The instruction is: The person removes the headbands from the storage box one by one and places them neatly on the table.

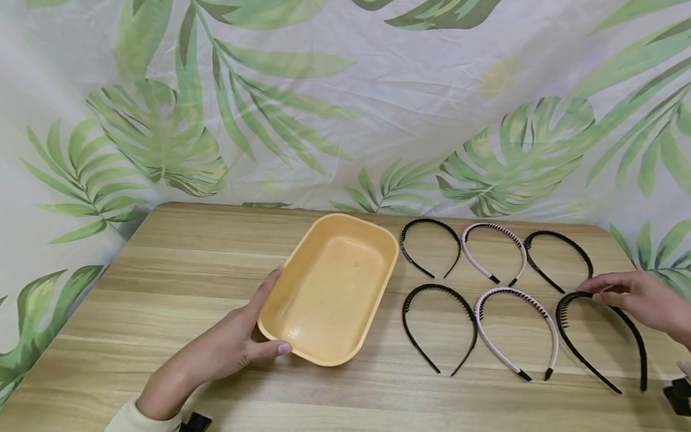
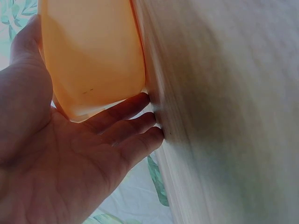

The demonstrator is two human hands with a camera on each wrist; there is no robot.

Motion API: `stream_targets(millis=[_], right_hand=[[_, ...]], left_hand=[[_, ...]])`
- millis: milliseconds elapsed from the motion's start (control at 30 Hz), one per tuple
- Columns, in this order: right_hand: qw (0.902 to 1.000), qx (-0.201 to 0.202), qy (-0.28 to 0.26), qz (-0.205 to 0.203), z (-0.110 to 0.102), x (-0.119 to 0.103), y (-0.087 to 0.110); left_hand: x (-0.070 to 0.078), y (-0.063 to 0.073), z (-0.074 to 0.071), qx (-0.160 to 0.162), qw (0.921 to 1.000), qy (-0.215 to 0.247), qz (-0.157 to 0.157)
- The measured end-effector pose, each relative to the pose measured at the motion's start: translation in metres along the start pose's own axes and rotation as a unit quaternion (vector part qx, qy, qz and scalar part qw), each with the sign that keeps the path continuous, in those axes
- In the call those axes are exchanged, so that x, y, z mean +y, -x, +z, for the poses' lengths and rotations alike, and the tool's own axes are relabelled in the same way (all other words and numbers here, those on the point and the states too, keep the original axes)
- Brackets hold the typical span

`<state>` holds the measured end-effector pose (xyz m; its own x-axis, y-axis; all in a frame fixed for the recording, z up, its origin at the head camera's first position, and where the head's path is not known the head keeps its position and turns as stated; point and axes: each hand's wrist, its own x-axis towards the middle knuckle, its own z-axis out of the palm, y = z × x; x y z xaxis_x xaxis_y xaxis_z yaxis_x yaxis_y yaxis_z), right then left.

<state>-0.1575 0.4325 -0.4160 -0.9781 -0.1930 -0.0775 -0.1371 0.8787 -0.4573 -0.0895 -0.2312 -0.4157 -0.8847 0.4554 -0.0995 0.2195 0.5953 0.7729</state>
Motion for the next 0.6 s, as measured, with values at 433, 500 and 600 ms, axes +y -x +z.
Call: stream_targets(millis=[433, 500, 600], right_hand=[[0.9997, 0.018, 0.017, 0.001, 0.0024, 0.0059, 0.0027], [0.9998, 0.014, 0.015, 0.006, 0.0024, 0.0064, 0.003], [0.9998, 0.004, 0.011, 0.019, 0.0016, 0.0057, 0.0033]], left_hand=[[-0.0005, 0.0001, -0.0001, -0.005, 0.9999, 0.012, 0.0], [-0.0004, 0.0, -0.0002, -0.005, 0.9999, 0.012, 0.0], [-0.0002, -0.0001, -0.0003, -0.005, 0.9999, 0.012, 0.001]])
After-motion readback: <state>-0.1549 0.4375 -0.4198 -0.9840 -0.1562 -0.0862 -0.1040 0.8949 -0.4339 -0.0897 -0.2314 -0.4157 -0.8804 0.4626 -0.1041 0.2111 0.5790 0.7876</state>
